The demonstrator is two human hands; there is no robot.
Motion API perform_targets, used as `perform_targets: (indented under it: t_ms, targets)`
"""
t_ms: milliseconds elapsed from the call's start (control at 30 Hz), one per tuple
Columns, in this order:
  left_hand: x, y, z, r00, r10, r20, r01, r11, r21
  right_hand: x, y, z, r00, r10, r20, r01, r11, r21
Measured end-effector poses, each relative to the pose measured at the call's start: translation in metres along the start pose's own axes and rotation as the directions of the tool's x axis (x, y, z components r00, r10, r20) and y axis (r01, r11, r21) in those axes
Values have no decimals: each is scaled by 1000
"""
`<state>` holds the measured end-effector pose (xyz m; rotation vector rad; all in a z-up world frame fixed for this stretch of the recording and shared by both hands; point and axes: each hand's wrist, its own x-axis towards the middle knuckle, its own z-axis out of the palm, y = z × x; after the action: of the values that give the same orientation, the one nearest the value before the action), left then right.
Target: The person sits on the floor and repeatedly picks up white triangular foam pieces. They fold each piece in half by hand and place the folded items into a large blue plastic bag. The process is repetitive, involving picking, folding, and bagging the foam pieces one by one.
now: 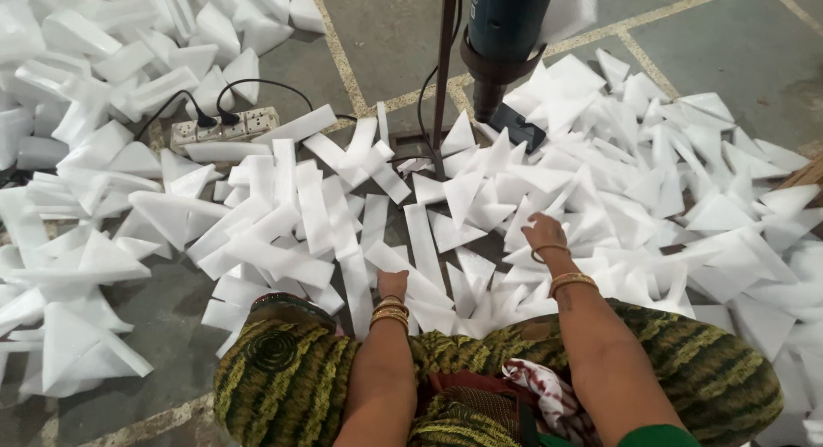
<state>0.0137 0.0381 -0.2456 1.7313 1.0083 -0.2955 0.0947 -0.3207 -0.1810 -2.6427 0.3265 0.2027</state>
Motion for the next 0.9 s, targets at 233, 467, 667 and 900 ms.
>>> perform_targets:
  t_ms: [233,467,667,900]
  targets:
    - [9,0,17,991,-83,-103,96,986,135,-19,-25,53,967,-54,248,80,992,-98]
    - [10,-1,24,984,47,-172,2,962,274,-45,-56,97,892,-33,451,172,947,-270]
    - [6,3,37,998,65,-26,-53,943,328,-50,-61,108,832,-5,555,197,938,-286]
    - [-4,4,41,969,95,227,-114,991,73,-55,-71,106,731,-92,676,209,973,-94]
